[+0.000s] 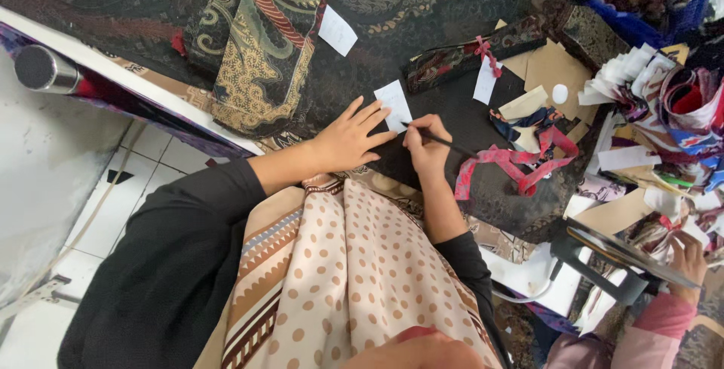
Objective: The person writes on small white paper tags with a pen, then attaches the tags to folded patterned fabric pieces. The person also handles and folds additional colorful patterned fabric pieces on the table.
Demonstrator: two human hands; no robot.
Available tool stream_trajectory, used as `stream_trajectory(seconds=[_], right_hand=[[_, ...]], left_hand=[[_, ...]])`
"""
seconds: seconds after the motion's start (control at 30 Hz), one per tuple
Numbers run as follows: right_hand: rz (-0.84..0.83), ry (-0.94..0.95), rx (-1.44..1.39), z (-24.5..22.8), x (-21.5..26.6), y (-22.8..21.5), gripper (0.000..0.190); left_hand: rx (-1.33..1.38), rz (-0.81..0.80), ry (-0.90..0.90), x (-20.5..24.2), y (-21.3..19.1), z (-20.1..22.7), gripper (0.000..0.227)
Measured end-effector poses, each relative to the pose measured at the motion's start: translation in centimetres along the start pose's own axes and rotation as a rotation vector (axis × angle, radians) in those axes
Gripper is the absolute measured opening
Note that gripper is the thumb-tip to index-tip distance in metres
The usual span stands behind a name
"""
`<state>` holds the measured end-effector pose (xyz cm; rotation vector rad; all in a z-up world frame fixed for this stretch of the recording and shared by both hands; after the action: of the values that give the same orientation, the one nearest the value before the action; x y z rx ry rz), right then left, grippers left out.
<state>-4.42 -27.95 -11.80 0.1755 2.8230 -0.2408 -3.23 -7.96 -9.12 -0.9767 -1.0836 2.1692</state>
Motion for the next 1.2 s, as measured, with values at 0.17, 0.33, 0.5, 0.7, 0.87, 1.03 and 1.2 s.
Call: stream_trajectory(seconds=[0.17, 0.33, 0.5, 0.7, 0.87, 1.03, 1.2], right_hand=[[0.043, 0.092, -0.021, -0.1, 0.0, -0.1, 0.013], [0.002, 0.093, -0.014, -1.0, -0.4, -0.1, 0.009], [-0.05, 0.061, 0.002, -2.1, 0.3, 0.1, 0.005], [-0.099, -0.08, 0.243, -3.6, -0.4, 0.7, 0.005], [-0.072, -0.037, 0.196, -3.3, -0.6, 0.8, 0.006], [-0.062, -0.071, 0.249, -3.0, -0.4, 0.6, 0.005], [-0.024, -0.068, 0.296, -3.0, -0.3, 0.5, 0.005]], left_hand=[[-0.002, 0.054, -0.031, 0.8, -0.1, 0.0, 0.058], [-0.02, 0.053, -0.034, 0.3, -0.4, 0.0, 0.059], [-0.056, 0.029, -0.038, 0.3, -0.5, 0.2, 0.059], [-0.062, 0.015, -0.04, 0.2, -0.4, 0.1, 0.059], [-0.061, 0.023, -0.039, 0.1, -0.4, 0.0, 0.059], [-0.061, 0.025, -0.038, 0.2, -0.3, 0.1, 0.058], [-0.058, 0.025, -0.035, 0.2, -0.3, 0.1, 0.058]])
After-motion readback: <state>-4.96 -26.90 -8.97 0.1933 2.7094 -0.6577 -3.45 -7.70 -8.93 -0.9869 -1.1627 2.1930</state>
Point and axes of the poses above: each hand's wrist, its own x-axis away from the middle knuckle, its own y-axis out of the palm, z = x × y, the point moved 6 cm from there along -x, towards the middle knuckle, and after that the axes turned 6 degrees about -y, right-handed, at the moved point
